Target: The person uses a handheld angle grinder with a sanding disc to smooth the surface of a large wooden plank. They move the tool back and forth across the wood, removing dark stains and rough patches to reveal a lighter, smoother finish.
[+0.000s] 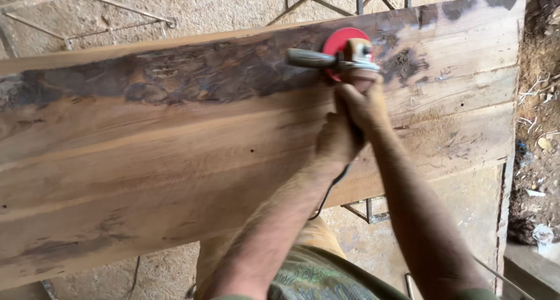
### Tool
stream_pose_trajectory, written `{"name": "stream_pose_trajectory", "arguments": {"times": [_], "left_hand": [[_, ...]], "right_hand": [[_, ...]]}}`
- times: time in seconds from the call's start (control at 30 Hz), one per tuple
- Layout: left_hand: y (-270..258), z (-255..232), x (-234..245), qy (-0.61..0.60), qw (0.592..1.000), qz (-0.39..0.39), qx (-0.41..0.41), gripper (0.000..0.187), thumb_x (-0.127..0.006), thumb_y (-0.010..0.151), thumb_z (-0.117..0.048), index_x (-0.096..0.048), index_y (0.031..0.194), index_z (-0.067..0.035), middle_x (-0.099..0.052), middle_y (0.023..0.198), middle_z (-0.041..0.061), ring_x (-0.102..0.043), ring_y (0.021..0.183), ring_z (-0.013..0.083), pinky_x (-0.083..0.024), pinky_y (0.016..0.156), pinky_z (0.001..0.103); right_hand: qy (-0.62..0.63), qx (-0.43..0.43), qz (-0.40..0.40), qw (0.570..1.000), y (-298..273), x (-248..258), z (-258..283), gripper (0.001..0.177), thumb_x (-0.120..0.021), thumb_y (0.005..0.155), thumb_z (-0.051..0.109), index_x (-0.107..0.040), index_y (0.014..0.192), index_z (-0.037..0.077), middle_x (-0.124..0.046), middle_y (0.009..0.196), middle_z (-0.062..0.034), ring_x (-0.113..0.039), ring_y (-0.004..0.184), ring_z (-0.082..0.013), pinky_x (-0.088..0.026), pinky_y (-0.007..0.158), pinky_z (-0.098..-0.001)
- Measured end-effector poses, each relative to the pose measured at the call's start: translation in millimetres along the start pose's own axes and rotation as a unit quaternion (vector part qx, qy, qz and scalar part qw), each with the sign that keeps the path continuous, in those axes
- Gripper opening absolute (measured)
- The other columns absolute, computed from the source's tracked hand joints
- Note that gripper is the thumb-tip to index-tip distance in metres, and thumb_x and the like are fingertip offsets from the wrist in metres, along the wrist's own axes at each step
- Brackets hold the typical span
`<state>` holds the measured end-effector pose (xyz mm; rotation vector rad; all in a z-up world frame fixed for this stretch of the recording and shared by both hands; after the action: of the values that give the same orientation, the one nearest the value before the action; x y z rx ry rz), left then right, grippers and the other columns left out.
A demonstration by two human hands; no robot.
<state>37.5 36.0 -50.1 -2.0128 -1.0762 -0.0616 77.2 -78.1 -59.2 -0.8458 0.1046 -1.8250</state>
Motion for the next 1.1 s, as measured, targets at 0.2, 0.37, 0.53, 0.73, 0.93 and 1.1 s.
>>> {"name": "stream_pose_trajectory", "arguments": {"times": [0.2,0.37,0.53,0.73,0.93,1.1], "left_hand": [[-28.2,10.9,-4.0,-0.044,0.999,0.007,-0.023,0.075,-0.057,0.096,-0.044,-0.024,0.15,-0.004,-0.067,0.107,0.017,-0.071,0.086,0.0294,-0.057,0.067,0.047],[-55.1,43.3,17.1,-0.103,0.994,-0.04,-0.012,0.07,-0.058,0.096,-0.042,-0.024,0.145,-0.004,-0.066,0.108,0.018,-0.071,0.084,0.0287,-0.058,0.063,0.047],[-37.3,34.8,20.6,-0.087,0.996,0.004,0.02,0.064,-0.057,0.097,-0.039,-0.026,0.14,-0.004,-0.066,0.107,0.017,-0.072,0.08,0.0287,-0.059,0.058,0.048],[-59.1,24.0,21.9,-0.068,0.998,0.004,-0.011,0.064,-0.061,0.097,-0.041,-0.027,0.139,-0.005,-0.068,0.101,0.021,-0.072,0.078,0.0328,-0.058,0.059,0.05],[-48.7,23.6,35.8,-0.075,0.997,-0.019,-0.012,0.063,-0.062,0.097,-0.042,-0.03,0.138,-0.007,-0.071,0.095,0.021,-0.074,0.076,0.0357,-0.057,0.059,0.051],[-55.9,13.9,32.5,-0.105,0.994,-0.003,0.001,0.071,-0.061,0.094,-0.041,-0.024,0.144,-0.006,-0.071,0.094,0.021,-0.073,0.075,0.0363,-0.057,0.059,0.051]], "right_hand": [[0.059,0.049,0.099,0.992,-37.5,-30.3,2.4,0.053,-0.069,0.084,0.026,-0.057,0.129,0.001,-0.074,0.113,-0.0119,-0.07,0.1,-0.0193,-0.059,0.09,-0.0366],[-0.118,0.05,0.117,0.985,-57.3,-75.4,8.2,0.081,-0.08,0.082,0.034,-0.038,0.144,0.002,-0.068,0.113,-0.023,-0.066,0.105,-0.0307,-0.053,0.091,-0.0414],[-0.065,-0.02,0.088,0.994,-39.4,-53.3,5.6,0.077,-0.075,0.08,0.037,-0.04,0.139,0.002,-0.07,0.118,-0.0215,-0.072,0.107,-0.0298,-0.058,0.093,-0.0399],[-0.062,0.01,0.074,0.995,-63.5,-41.2,-3.4,0.08,-0.076,0.082,0.038,-0.036,0.14,0.0,-0.067,0.12,-0.0243,-0.068,0.111,-0.0311,-0.054,0.095,-0.0411],[-0.045,-0.001,0.059,0.997,-38.5,-48.2,-5.4,0.076,-0.074,0.083,0.039,-0.04,0.138,-0.001,-0.07,0.119,-0.0249,-0.071,0.109,-0.031,-0.056,0.095,-0.0408],[-0.049,0.084,0.054,0.994,-55.4,-33.9,-12.9,0.07,-0.075,0.088,0.035,-0.043,0.137,-0.002,-0.069,0.12,-0.0238,-0.068,0.113,-0.0301,-0.053,0.098,-0.041]]}}
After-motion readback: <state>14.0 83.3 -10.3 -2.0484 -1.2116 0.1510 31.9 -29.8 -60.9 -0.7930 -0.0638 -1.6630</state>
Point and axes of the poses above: each hand's wrist, its own y-axis towards the middle knuckle, its own x-axis out of the back of the hand, z = x × y, the point moved 7 cm from there along y, towards the middle knuckle
